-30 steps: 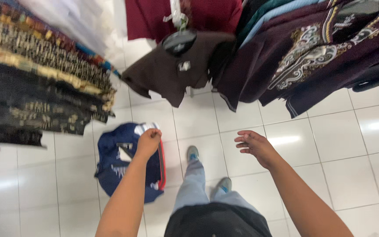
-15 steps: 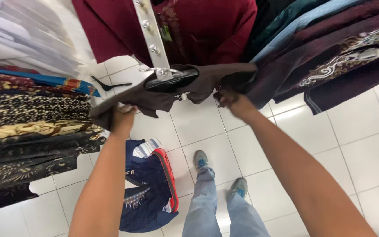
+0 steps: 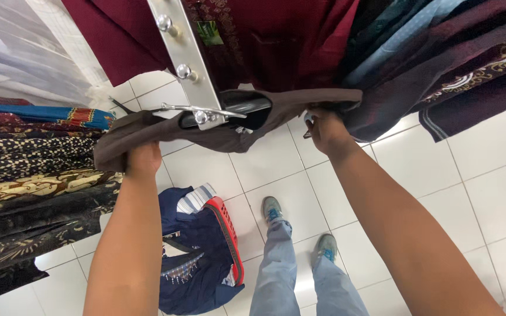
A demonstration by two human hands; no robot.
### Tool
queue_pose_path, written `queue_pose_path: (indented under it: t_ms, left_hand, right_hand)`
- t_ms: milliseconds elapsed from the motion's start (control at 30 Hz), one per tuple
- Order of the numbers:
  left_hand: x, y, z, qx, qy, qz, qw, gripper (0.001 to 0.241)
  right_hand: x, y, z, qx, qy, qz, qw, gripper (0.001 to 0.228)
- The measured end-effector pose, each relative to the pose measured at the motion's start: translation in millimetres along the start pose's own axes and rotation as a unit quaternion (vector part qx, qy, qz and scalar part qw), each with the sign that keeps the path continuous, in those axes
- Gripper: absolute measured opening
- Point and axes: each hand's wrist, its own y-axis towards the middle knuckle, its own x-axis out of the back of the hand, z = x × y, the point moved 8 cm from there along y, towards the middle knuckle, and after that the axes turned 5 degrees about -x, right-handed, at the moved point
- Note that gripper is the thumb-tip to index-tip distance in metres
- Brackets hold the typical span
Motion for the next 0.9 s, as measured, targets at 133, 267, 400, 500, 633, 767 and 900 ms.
queue_pose_path:
  t_ms: [133,267,400,500,633,767,900]
  left_hand:
    - [-12,9,-11,0.041,-0.860,-0.071,0.503,0.036]
    - [-29,-8,-29,0.103,-0.973,-0.096,0.181,0.042]
    - [-5,-75,-49,0.218,-0.919,-0.106,0.311,0.090]
    - [-33,-104,-73,0.249,-0.857,-0.069,0.447,0.068]
    - [9,-181,-94,0.298,-0.880,-0.059,0.365,0.099]
    - [-6,-261,-124,0.332,-0.902,-0.100,0.256,0.097]
    - [-27,-326,-157,0.327,-0.909,-0.147,0.214,0.088]
  right_hand:
    - [-29,-2,-27,-0.320,0.570,0.061,0.755,0.023]
    - [-28,12,-42,-0.295,0.490,-0.024,0.820,0.009]
    - [-5,-41,-49,-0.354,0.724,-0.075,0.587,0.021]
    - [-8,-40,-37,-0.220,0.458,0.037,0.860,0.029]
    - [-11,-116,-24,-0.338,0.707,0.051,0.619,0.054]
    - [26,-187,18,-0.334,0.821,0.125,0.445,0.065]
    - [24,-241,13,-0.258,0.831,0.143,0.471,0.067]
